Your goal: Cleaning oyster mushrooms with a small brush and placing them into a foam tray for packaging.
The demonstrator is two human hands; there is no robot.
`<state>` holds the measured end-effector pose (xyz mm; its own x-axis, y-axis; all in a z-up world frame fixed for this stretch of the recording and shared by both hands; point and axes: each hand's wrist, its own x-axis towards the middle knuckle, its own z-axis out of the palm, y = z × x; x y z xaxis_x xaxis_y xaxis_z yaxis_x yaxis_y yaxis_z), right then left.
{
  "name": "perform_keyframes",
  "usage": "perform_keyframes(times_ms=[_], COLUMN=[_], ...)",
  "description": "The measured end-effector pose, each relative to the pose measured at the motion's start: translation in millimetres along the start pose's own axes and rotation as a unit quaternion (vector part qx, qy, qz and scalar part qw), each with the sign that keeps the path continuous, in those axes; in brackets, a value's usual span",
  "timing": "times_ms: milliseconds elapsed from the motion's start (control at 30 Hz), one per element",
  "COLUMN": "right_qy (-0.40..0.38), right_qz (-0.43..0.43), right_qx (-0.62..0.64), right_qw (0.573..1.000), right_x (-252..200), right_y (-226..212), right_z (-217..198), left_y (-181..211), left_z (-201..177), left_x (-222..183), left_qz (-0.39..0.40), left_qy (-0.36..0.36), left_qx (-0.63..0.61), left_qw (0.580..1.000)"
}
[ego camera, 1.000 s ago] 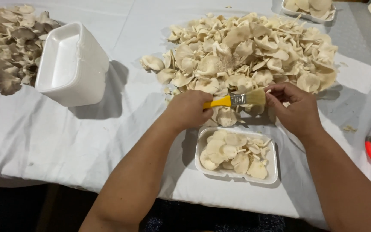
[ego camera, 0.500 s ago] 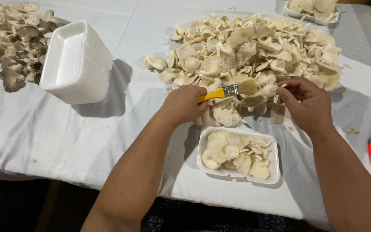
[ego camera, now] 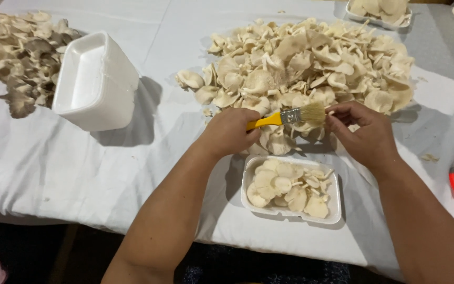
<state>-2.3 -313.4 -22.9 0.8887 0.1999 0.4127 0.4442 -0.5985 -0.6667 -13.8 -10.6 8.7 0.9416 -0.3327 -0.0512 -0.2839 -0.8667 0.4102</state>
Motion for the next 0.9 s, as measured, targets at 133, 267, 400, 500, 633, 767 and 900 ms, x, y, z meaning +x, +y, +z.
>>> perform_keyframes(times_ms=[133, 267, 400, 500, 633, 767, 900], right_qy=[-0.012, 0.031, 0.029, -0.006, -0.011, 0.003, 0.017], right_qz=[0.113, 0.052, 0.012, 0.115, -0.033, -0.054, 0.004], right_qx=[0.02, 0.032, -0.005, 0.008, -0.007, -0.021, -0.011], right_qw=[0.993, 0.998, 0.999, 0.993, 0.999, 0.998, 1.0], right_x=[3.8, 4.4, 3.4, -0.8, -5.6, -4.7, -3.3], right_y=[-23.9, -7.6, 7.2, -28.1, -6.0, 2.3, -17.5], right_z=[-13.3, -15.8, -7.0, -1.5, 4.4, 2.4, -7.2], left_y=[-8.2, -6.9, 0.2, 3.3, 9.7, 7.3, 0.8], left_z=[0.8, -2.2, -6.9, 1.0, 5.1, 4.9, -2.0], left_x=[2.3, 2.7, -1.0, 2.4, -0.4, 1.9, 0.1], left_qz=[-0.021, -0.037, -0.014, 0.028, 0.028, 0.031, 0.003], left_qy=[0.015, -0.006, -0.007, -0.018, -0.008, -0.001, 0.013], left_qx=[-0.005, 0.003, -0.001, -0.024, 0.018, 0.025, 0.0], left_qw=[1.0, 0.999, 1.0, 0.999, 0.999, 0.999, 1.0])
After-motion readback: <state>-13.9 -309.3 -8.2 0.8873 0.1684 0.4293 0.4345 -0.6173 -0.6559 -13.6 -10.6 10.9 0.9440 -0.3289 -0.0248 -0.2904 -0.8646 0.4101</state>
